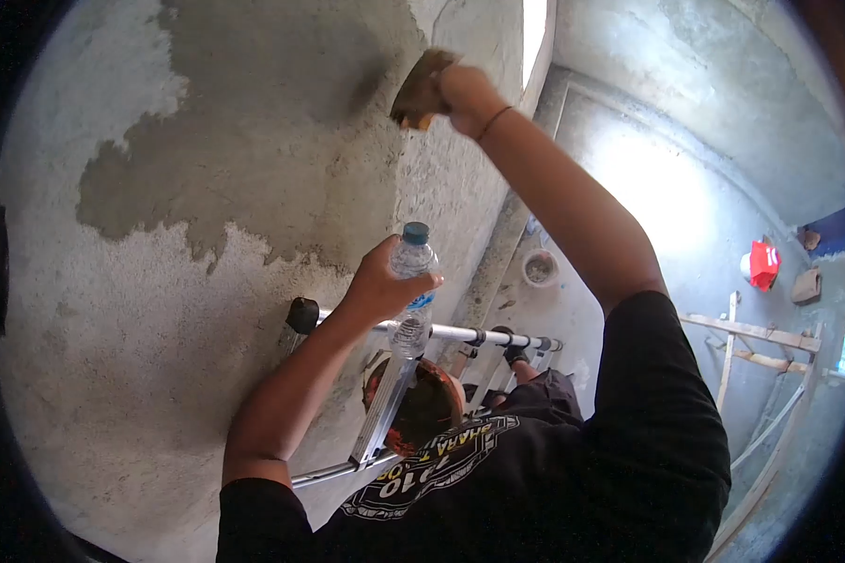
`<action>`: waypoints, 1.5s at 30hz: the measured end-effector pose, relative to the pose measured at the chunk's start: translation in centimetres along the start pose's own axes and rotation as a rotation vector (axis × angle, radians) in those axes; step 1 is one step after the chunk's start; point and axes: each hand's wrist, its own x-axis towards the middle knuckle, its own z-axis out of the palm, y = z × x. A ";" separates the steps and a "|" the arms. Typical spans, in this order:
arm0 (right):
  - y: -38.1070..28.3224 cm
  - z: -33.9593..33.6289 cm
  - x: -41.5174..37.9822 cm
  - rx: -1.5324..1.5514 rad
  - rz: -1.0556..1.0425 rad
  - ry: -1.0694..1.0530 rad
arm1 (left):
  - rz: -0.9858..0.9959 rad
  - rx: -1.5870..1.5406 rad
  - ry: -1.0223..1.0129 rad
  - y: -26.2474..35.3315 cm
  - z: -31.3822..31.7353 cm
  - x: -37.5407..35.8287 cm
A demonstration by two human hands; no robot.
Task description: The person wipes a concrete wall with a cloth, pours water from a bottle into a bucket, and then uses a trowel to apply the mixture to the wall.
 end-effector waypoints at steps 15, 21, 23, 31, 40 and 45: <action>4.0 1.0 -2.7 -1.670 -0.392 -0.147 | -0.008 0.159 -0.221 -1.0 0.2 -0.1; 1.9 4.3 -4.1 -1.443 -0.502 -0.293 | -0.118 0.177 -0.390 2.0 -0.6 -0.9; 2.0 3.7 -3.8 -1.114 -0.559 -0.220 | -0.108 0.165 -0.393 2.2 -0.7 -0.7; 7.0 3.1 -5.4 -1.857 -0.431 -0.274 | -0.165 0.229 -0.407 4.3 -1.0 -1.3; 0.3 5.5 -7.5 0.563 -0.020 -0.034 | -0.121 0.255 -0.399 3.0 -0.7 -1.3; 15.3 1.6 -5.2 -0.005 0.247 0.089 | -0.081 0.255 -0.515 2.1 -0.6 -1.4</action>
